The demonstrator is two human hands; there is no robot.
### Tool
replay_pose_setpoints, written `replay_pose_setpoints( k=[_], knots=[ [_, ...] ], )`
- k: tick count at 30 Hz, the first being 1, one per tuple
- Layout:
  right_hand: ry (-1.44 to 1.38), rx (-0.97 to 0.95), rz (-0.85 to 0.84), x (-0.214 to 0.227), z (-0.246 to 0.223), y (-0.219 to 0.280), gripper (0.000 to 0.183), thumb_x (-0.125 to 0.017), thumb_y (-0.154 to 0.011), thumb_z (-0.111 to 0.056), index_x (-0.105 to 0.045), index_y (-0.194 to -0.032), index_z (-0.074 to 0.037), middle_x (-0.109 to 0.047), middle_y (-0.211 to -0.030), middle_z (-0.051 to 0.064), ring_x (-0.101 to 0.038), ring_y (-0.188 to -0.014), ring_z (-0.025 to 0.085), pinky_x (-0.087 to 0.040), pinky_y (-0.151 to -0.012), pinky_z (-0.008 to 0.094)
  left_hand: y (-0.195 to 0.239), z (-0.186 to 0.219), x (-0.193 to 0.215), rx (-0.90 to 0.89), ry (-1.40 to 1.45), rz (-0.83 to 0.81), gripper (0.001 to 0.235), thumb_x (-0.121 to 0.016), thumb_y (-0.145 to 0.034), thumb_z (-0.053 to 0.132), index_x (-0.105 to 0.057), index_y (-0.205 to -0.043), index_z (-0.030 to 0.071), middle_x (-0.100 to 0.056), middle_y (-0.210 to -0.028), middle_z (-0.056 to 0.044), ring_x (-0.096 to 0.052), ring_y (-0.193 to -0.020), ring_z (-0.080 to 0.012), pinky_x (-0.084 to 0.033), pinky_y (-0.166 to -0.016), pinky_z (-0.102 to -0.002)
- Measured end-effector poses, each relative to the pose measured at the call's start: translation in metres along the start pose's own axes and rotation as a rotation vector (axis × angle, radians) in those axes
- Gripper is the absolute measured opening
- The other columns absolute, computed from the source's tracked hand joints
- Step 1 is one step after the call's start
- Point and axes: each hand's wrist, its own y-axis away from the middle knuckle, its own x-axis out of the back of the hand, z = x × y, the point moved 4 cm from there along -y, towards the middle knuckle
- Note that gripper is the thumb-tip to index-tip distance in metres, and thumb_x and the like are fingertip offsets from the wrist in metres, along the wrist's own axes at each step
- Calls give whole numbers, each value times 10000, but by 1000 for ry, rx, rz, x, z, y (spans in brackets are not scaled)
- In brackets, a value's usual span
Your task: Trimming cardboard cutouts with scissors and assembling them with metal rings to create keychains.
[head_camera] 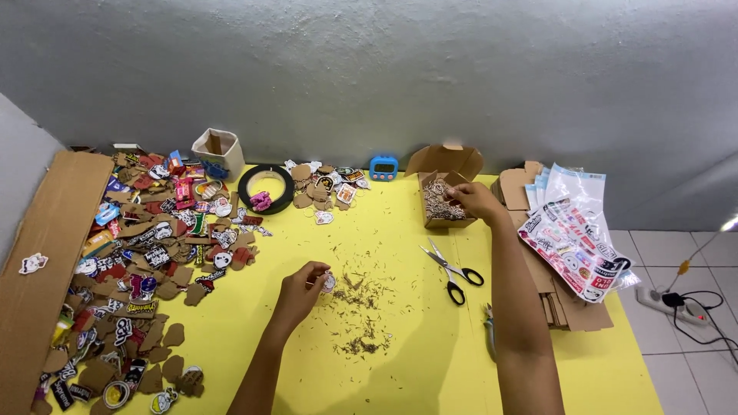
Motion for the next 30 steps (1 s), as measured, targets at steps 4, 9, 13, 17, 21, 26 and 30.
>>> replay_pose_setpoints(
  k=[4, 9, 13, 17, 21, 26, 30],
  knots=[
    [29, 21, -30, 3, -5, 6, 268, -656, -992, -217, -769, -1170, -52, -762, -1029, 187, -661, -944, 269, -577, -759, 403, 4, -2, 0, -15, -6, 6, 211, -656, -995, 135, -728, -1192, 117, -792, -1117, -191, -768, -1020, -351, -627, -844, -420],
    [-26, 78, -134, 5, -10, -1, 249, -623, -1019, -126, -741, -1195, 5, -754, -1029, 187, -683, -917, 243, -566, -838, 328, 7, -2, 1, -8, -23, -11, 216, -644, -1003, 136, -716, -1206, 129, -785, -1134, -192, -763, -1025, -362, -623, -849, -427],
    [46, 111, -167, 10, -31, 12, 243, -624, -1017, -102, -747, -1171, 39, -760, -996, 237, -711, -897, 273, -588, -828, 364, 12, 1, -2, 17, -40, -44, 224, -631, -999, 111, -701, -1212, 106, -779, -1138, -216, -762, -1030, -378, -619, -865, -439],
    [108, 158, -194, 10, -64, 42, 233, -624, -1020, -108, -760, -1143, 36, -764, -945, 233, -716, -863, 270, -597, -828, 374, 19, 6, -8, 29, -121, -102, 244, -621, -988, 97, -680, -1225, 112, -775, -1145, -215, -757, -1042, -383, -624, -861, -439],
    [155, 244, -223, 3, -89, 72, 230, -609, -1016, -133, -775, -1125, -18, -792, -925, 176, -756, -849, 237, -612, -806, 359, 21, -2, -20, -113, -336, -124, 238, -671, -947, 135, -680, -1184, 114, -766, -1143, -198, -711, -1108, -404, -562, -988, -480],
    [118, 333, -307, -15, -110, 106, 237, -599, -1023, -123, -765, -1130, 8, -786, -959, 206, -761, -884, 290, -610, -851, 409, 25, 20, -29, -250, -356, -28, 252, -691, -950, 206, -685, -1198, 160, -724, -1209, -113, -650, -1174, -335, -474, -1071, -435],
    [107, 397, -396, -36, -125, 135, 247, -582, -1031, -144, -756, -1131, 0, -792, -990, 195, -770, -935, 299, -615, -883, 425, 29, 56, -47, -356, -173, -20, 238, -699, -968, 185, -698, -1198, 121, -740, -1173, -132, -690, -1102, -322, -521, -1008, -441]
  ],
)
